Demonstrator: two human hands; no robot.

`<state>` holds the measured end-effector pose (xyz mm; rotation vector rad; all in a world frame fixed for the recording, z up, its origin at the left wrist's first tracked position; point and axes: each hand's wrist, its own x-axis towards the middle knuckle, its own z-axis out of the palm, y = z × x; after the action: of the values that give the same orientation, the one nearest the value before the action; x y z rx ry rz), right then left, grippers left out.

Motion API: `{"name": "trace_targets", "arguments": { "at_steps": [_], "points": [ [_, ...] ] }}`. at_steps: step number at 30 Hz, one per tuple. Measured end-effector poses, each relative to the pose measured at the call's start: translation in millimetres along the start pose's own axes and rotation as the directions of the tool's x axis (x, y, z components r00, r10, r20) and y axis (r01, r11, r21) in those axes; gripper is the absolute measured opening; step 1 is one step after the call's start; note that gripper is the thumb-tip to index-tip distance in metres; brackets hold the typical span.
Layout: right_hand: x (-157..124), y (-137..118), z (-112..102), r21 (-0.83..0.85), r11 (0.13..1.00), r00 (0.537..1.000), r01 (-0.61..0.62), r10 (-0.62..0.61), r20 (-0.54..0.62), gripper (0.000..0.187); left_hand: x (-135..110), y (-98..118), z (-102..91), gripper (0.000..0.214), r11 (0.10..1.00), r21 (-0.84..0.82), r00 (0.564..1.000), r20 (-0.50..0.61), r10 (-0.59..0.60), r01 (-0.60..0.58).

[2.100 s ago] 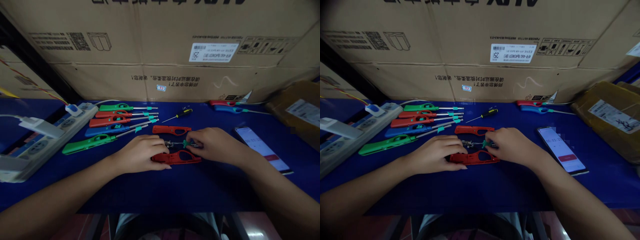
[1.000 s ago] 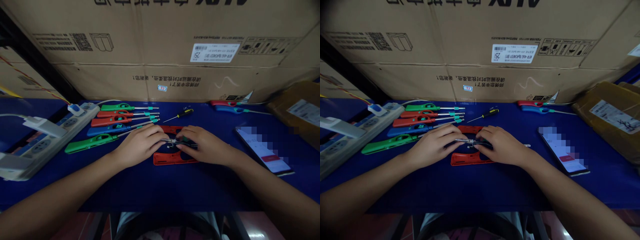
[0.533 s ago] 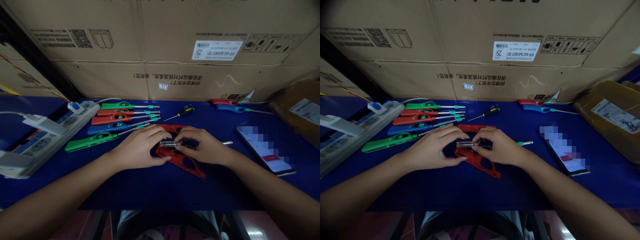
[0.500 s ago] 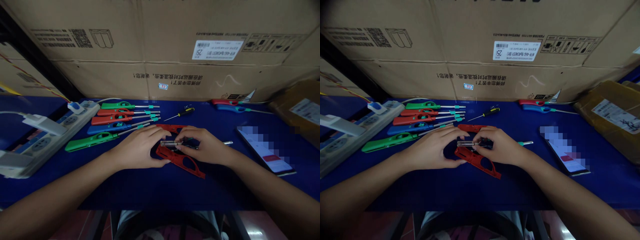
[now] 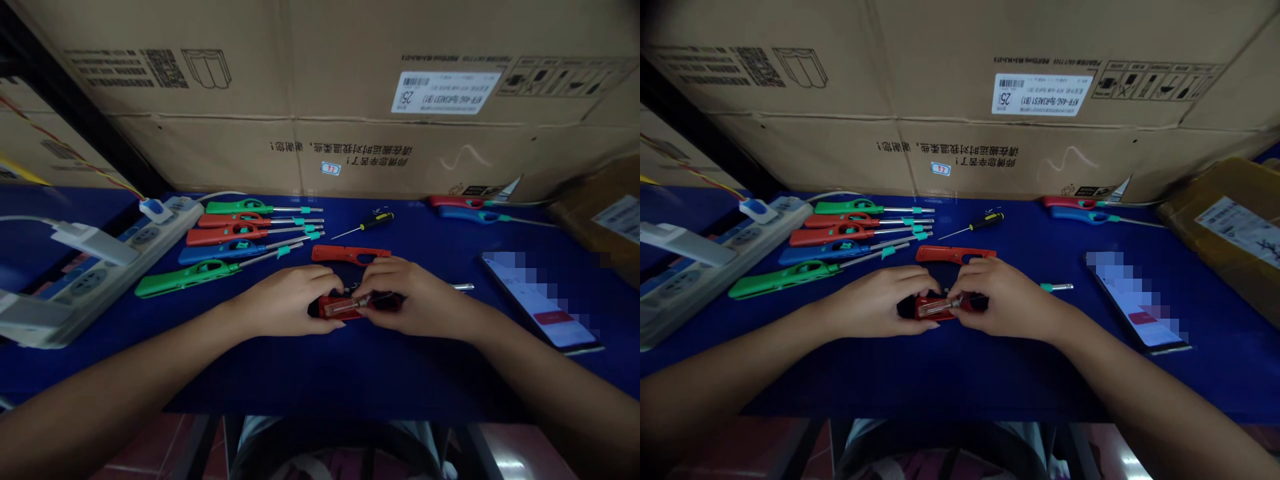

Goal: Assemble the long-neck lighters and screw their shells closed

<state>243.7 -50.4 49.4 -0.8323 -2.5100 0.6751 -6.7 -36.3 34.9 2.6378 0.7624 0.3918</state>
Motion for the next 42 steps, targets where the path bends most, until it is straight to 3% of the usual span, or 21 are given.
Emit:
{"name": "trace_targets", "arguments": {
  "at_steps": [6, 14, 22, 25, 30, 42],
  "points": [
    [0, 8, 9, -0.052, 0.998, 0.999, 0.023, -0.021, 0.038, 0.013, 1, 4, 1.2, 0.022, 0.999, 0.033, 1.000, 0.003, -0.026, 0.026],
    [-2, 6, -2, -0.098, 0.995, 0.992, 0.037, -0.025, 0.120, 0.026, 1, 3, -0.2, 0.021, 0.998, 0.049, 0.999, 0.027, -0.027, 0.025],
    [-1, 9, 1, -0.040, 0.998, 0.998, 0.041, -0.039, 0.051, 0.018, 1, 3, -0.6, 0.029, 0.998, 0.062, 0.999, 0.014, -0.031, 0.030],
    [0, 12, 0, -0.094, 0.996, 1.000, -0.005, 0.003, -0.018, 0.016, 0, 3, -0.4, 0.036, 0.997, 0.079, 1.000, -0.029, 0.004, -0.002],
    [-2, 17, -11, -0.269, 0.961, 0.993, -0.062, 0.032, -0.116, 0.017, -2, 4, -1.9, 0.028, 0.988, 0.140, 0.995, -0.065, 0.078, -0.068],
    [-1, 18, 3, -0.263, 0.954, 0.989, -0.147, 0.143, -0.036, 0.007, -1, 3, -0.3, 0.016, 0.988, 0.122, 0.995, -0.017, 0.101, -0.098]
  ]
}}
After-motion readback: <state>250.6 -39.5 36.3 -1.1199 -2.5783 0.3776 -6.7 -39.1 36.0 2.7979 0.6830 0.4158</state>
